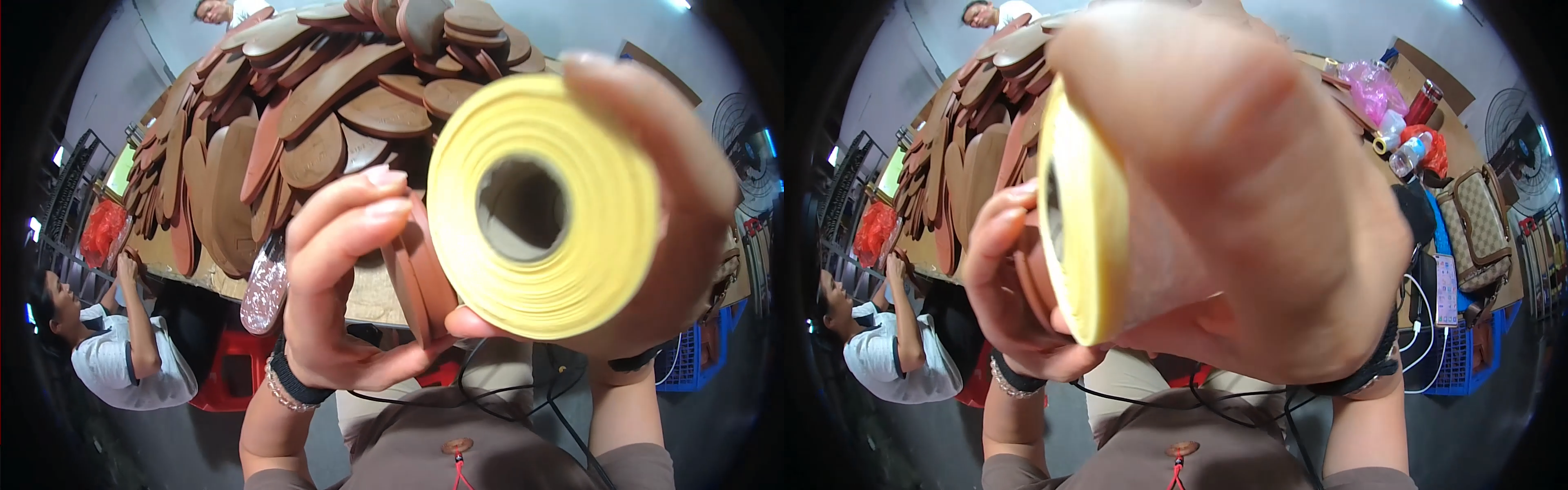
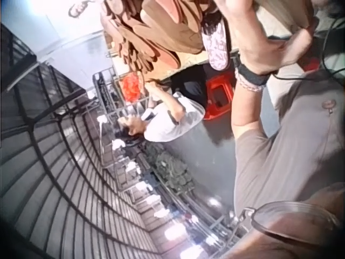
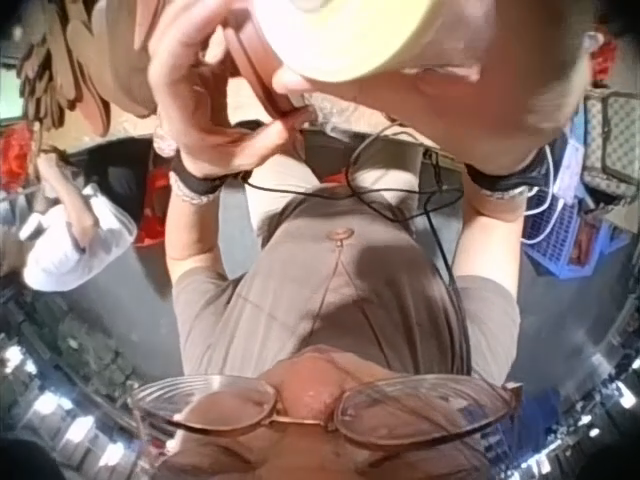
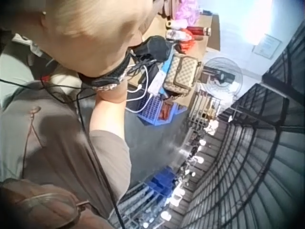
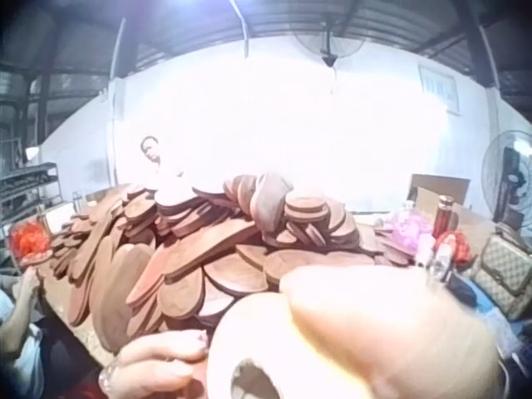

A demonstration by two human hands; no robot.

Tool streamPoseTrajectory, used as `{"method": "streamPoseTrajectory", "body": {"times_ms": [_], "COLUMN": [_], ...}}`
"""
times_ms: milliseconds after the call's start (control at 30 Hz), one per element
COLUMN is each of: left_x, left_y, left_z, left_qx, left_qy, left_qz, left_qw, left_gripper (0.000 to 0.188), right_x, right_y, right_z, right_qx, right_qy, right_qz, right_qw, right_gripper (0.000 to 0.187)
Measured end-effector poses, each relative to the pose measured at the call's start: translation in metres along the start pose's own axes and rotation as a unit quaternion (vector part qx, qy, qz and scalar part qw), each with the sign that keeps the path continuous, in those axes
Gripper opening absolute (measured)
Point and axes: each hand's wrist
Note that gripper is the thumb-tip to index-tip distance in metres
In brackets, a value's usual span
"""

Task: The recorder is wrapping brown shoe soles in protective clear plastic film at a production workstation.

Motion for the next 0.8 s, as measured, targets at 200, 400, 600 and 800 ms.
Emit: {"method": "streamPoseTrajectory", "body": {"times_ms": [200,400,600,800], "left_x": [0.005,-0.005,-0.003,-0.005], "left_y": [-0.016,-0.019,-0.024,-0.027], "left_z": [-0.007,-0.002,-0.002,-0.003], "left_qx": [-0.064,-0.049,-0.039,-0.036], "left_qy": [0.028,0.085,0.099,0.113], "left_qz": [-0.066,-0.082,-0.093,-0.124], "left_qw": [0.995,0.992,0.990,0.985], "left_gripper": [0.081,0.076,0.080,0.082], "right_x": [0.012,0.018,0.007,0.004], "right_y": [0.007,0.030,0.025,0.021], "right_z": [0.008,0.016,0.016,0.021], "right_qx": [0.104,0.157,0.022,0.024], "right_qy": [-0.006,-0.044,0.011,0.009], "right_qz": [-0.080,-0.051,-0.066,-0.112], "right_qw": [0.991,0.985,0.997,0.993], "right_gripper": [0.109,0.097,0.102,0.090]}}
Point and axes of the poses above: each hand's wrist, its own z-axis towards the middle knuckle, its own y-axis out of the back of the hand, x = y × z, and after that the axes turned 12 degrees about z, right-handed
